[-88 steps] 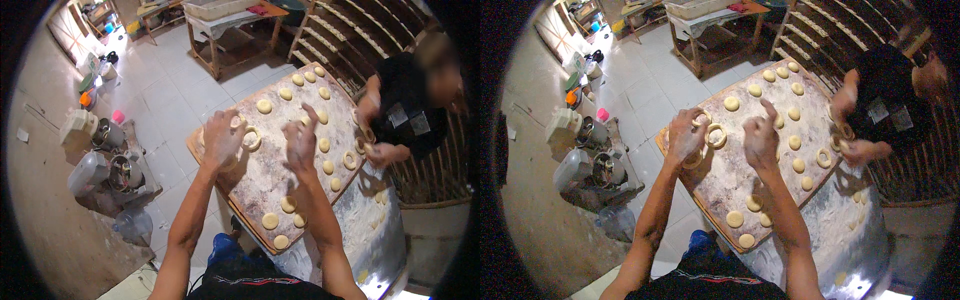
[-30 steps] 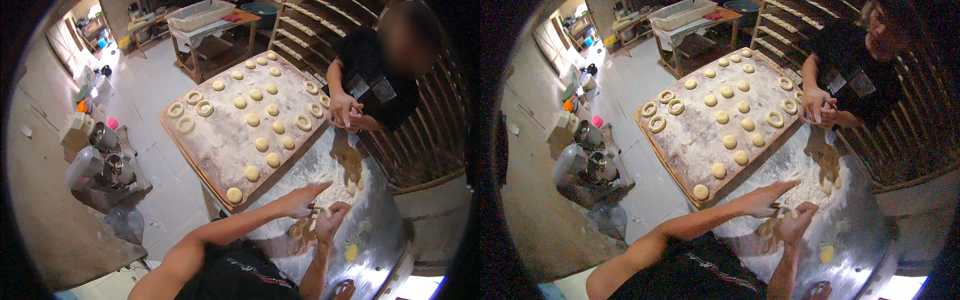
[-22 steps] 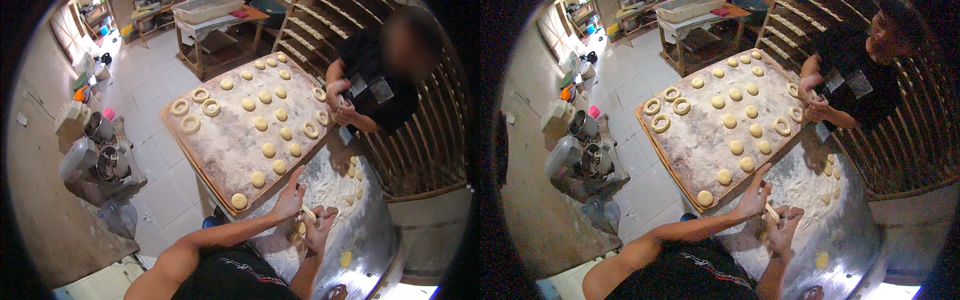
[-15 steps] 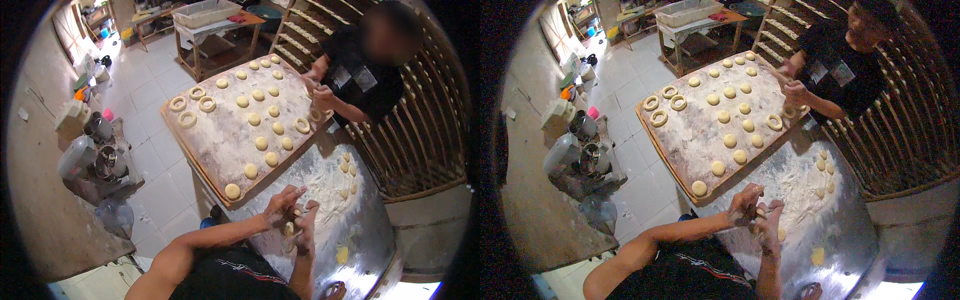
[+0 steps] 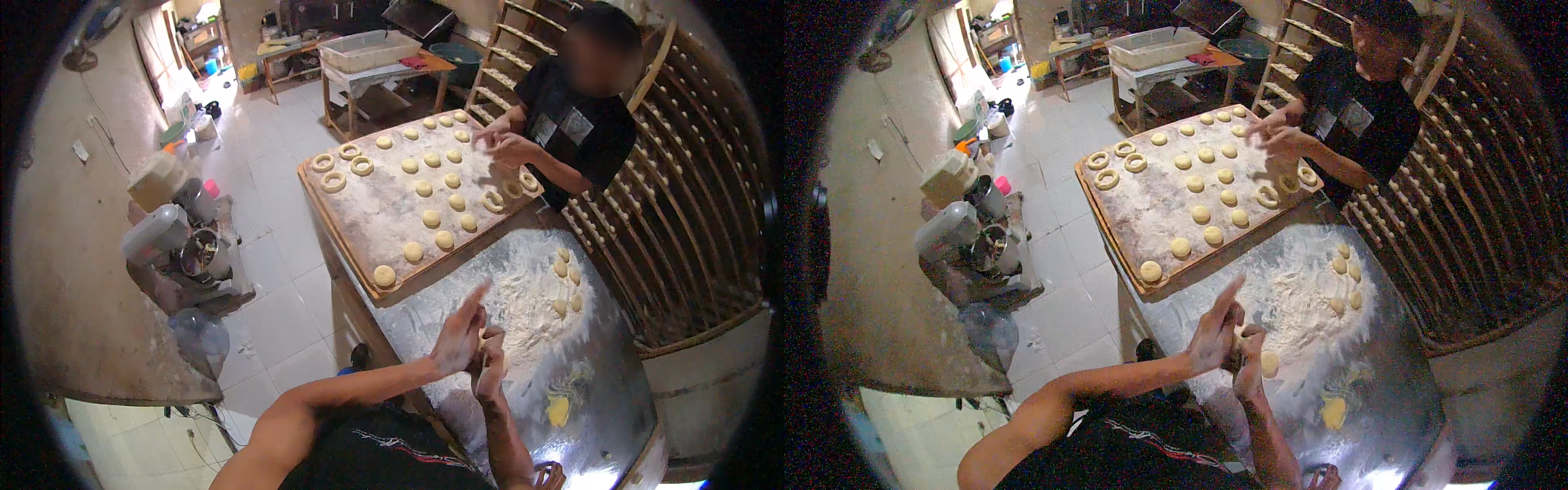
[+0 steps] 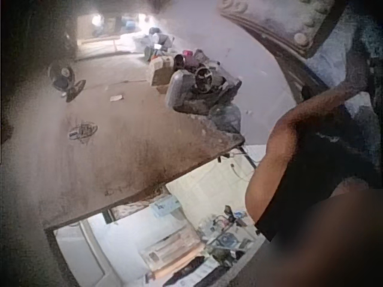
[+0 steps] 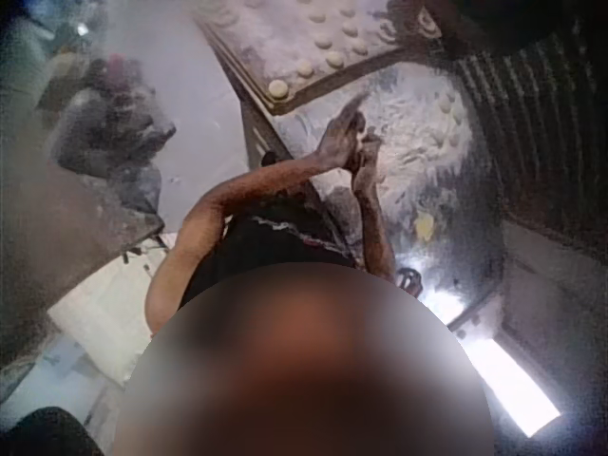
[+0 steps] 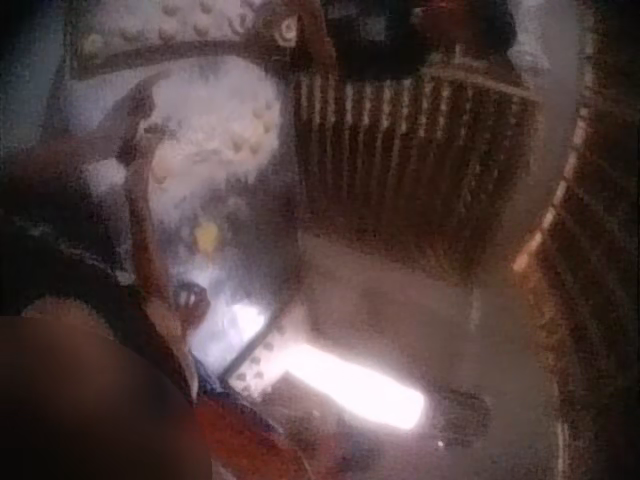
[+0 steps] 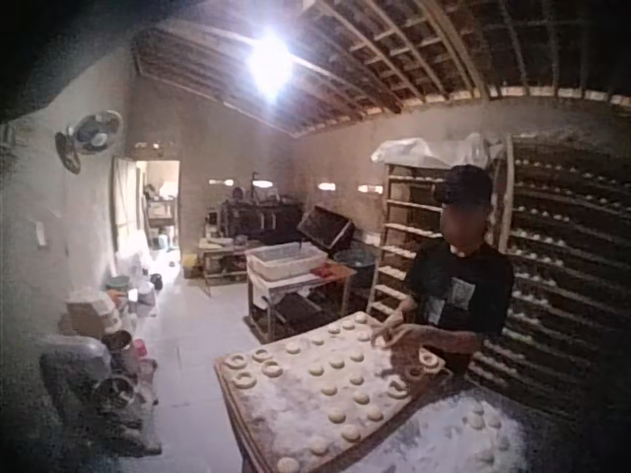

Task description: The person shapes small dough balls into rings by hand and places them on a wooden board. Another person works alongside, also shaping dough. The camera wearer briefly moves a wooden rack and returns to shaping dough.

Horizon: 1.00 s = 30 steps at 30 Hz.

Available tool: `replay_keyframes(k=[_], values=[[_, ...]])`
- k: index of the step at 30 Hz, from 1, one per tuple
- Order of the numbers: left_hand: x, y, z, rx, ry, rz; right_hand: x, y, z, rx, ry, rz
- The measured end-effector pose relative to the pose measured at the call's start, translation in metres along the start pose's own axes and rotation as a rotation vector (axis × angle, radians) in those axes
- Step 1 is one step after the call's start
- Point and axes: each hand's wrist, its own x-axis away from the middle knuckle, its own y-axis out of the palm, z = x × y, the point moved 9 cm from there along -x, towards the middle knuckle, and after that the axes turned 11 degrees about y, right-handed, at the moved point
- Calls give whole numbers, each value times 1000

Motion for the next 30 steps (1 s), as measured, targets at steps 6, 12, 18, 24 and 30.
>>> replay_keyframes(k=[6,12,18,24,30], values=[[8,-34,-13,198,-396,202,-13,13,-3,-108,-74,3],[-10,-64,18,-114,190,11,-36,63,-9,143,-157,-81],[-31,-122,-18,-234,-35,79,-87,106,12,149,75,-146],[-55,-187,-41,-148,-272,239,-125,157,0,128,30,-204],[-83,-217,-29,-489,41,162,-171,194,-2,371,-19,-174]])
